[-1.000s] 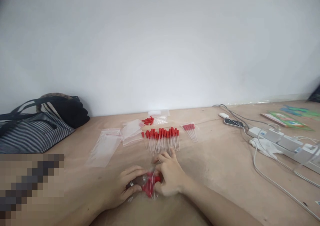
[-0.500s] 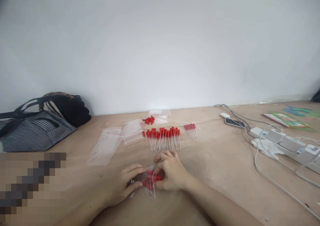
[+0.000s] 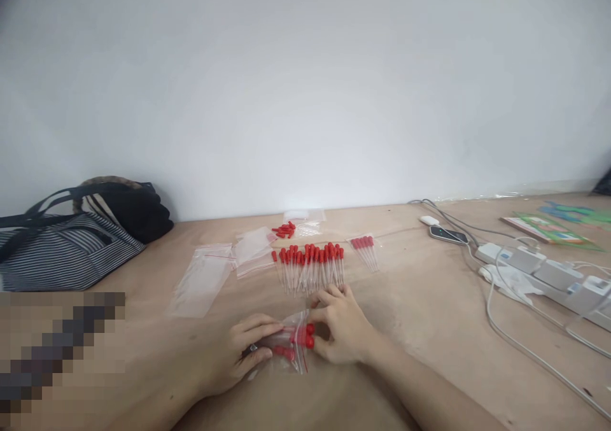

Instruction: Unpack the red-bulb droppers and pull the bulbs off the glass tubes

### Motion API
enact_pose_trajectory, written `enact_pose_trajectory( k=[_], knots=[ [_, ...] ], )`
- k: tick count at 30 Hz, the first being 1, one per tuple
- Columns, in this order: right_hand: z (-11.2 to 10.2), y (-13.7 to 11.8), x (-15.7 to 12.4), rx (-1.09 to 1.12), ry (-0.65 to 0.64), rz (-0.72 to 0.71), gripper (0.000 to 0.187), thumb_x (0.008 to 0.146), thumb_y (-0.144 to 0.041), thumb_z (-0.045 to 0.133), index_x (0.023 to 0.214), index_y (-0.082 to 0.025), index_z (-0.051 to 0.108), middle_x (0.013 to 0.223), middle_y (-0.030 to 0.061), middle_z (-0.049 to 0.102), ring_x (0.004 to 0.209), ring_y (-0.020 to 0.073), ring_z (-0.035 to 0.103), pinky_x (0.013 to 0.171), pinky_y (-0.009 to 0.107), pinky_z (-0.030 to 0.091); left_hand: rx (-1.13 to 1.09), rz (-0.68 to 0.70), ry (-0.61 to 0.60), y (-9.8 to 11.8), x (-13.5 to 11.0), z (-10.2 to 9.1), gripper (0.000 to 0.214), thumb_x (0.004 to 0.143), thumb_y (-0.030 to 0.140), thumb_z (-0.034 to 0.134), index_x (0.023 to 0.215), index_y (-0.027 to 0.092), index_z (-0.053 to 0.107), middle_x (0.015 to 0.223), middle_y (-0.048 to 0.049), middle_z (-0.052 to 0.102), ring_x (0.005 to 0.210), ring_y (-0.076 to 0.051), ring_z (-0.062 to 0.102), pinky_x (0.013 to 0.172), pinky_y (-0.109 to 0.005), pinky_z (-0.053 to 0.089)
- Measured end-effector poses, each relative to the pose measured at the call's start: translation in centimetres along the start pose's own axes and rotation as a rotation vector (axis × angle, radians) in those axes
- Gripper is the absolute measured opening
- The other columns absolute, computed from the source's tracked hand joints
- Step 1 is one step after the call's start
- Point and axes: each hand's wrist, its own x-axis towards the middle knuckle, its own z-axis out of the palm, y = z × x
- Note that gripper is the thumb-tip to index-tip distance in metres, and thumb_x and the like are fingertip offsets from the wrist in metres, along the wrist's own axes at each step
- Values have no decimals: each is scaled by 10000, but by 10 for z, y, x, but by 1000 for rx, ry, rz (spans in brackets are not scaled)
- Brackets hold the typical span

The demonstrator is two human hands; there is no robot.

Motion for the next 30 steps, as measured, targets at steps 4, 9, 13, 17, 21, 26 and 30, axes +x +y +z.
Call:
enact_pose_trajectory(
  k=[4, 9, 13, 17, 21, 26, 30],
  knots=[
    [-2, 9, -5, 23, -35, 25, 145, 635, -242, 567, 773, -230, 608, 918, 1, 558, 852, 177, 448, 771, 339, 251, -1, 37, -1, -3, 0, 1, 343, 818, 207, 474, 1154, 247, 525, 1102, -53, 570, 1001, -181, 518, 886, -337, 421],
    [0, 14, -3, 136, -100, 2, 236, 558, -217, 620, 789, -201, 578, 850, -5, 551, 808, 164, 458, 751, 310, 281, 16, 36, 8, -8, -1, 4, 350, 814, 183, 473, 1157, 234, 526, 1111, -60, 564, 1016, -180, 513, 887, -327, 423],
    [3, 6, -1, 197, -47, 24, 277, 563, -289, 654, 800, -188, 552, 813, -12, 553, 783, 152, 464, 742, 298, 283, 23, 31, 5, -6, -1, 3, 341, 816, 186, 472, 1148, 231, 533, 1101, -62, 567, 1007, -178, 518, 882, -326, 427],
    [9, -5, 2, 107, -41, 71, 267, 538, -325, 664, 732, -187, 545, 769, -13, 539, 745, 152, 460, 685, 284, 268, 20, 27, 4, -4, 0, 2, 331, 820, 188, 471, 1143, 226, 535, 1096, -60, 567, 1001, -174, 521, 882, -323, 428],
    [15, -13, 4, 14, -44, 90, 223, 591, -374, 609, 668, -177, 540, 728, -1, 539, 705, 148, 465, 651, 280, 256, 20, 31, 21, -4, -1, 3, 321, 822, 188, 471, 1133, 226, 539, 1084, -55, 570, 993, -169, 522, 876, -315, 431],
    [13, -15, 6, -77, -70, 75, 140, 586, -293, 547, 647, -167, 544, 713, 19, 573, 703, 163, 499, 682, 303, 276, 0, 18, 11, -4, 0, 3, 317, 819, 193, 482, 1128, 233, 543, 1073, -50, 573, 980, -168, 526, 870, -319, 435],
    [3, -11, 4, -34, -107, 48, 93, 566, -257, 534, 596, -169, 519, 626, -6, 554, 599, 126, 472, 649, 280, 302, 0, 13, -1, -3, 0, 1, 320, 815, 197, 488, 1127, 239, 548, 1092, -56, 568, 997, -176, 520, 878, -329, 430]
  ],
)
